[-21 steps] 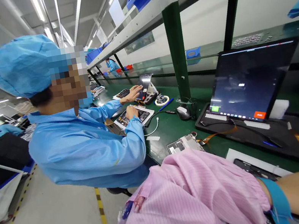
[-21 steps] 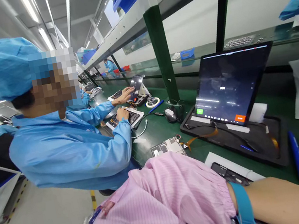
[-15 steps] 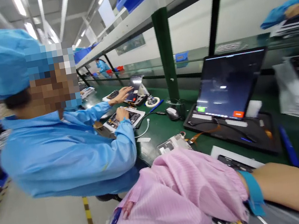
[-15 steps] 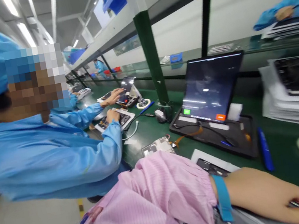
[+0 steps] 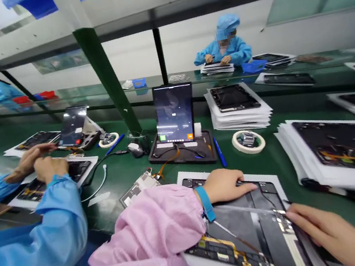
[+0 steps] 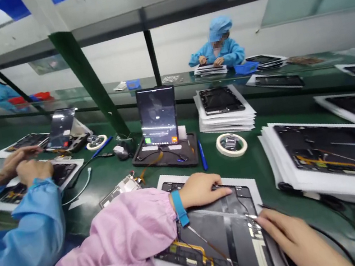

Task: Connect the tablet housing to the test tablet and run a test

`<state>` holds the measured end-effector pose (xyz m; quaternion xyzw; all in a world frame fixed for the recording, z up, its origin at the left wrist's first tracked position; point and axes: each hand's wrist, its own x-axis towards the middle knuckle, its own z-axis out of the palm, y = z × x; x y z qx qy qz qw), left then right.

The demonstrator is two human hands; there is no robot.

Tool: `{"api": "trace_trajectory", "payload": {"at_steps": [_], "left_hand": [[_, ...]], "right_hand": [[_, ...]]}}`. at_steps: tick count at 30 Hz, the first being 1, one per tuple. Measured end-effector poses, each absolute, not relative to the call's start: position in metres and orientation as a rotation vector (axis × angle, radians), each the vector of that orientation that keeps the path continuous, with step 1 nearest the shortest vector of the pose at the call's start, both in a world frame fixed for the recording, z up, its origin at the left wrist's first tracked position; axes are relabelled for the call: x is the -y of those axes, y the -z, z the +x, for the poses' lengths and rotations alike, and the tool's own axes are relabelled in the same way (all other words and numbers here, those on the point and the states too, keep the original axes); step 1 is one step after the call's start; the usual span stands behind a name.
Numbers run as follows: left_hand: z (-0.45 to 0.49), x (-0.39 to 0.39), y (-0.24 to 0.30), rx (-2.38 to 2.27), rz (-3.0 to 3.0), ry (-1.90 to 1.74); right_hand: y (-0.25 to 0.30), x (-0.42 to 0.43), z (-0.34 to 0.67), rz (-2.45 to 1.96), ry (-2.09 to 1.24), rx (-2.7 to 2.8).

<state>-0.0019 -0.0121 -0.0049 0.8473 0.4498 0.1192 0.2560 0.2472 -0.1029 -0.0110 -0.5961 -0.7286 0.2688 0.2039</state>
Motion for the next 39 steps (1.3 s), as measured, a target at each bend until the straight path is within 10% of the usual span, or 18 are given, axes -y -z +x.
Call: {"api": "trace_trajectory", "payload": {"at_steps": [11, 18, 32, 39], "left_hand": [[-0.008, 0.020, 0.008, -1.181, 2.272, -0.397], [-0.009, 0.019, 0.007, -1.208, 2.267, -0.327], [-0.009, 0.020, 0.006, -1.191, 2.263, -0.319], [-0.009, 0.019, 0.008, -1.190, 2.269, -0.340]], "right_hand": [[-0.007, 0.114, 0.238, -1.618, -1.658, 1.558], [-0.036, 0.133, 0.269, -1.258, -1.021, 0.877], [0.017, 0.134, 0.227, -1.503, -0.965, 1.704], [0.003, 0.150, 0.203, -1.845, -0.322, 2.092]]}}
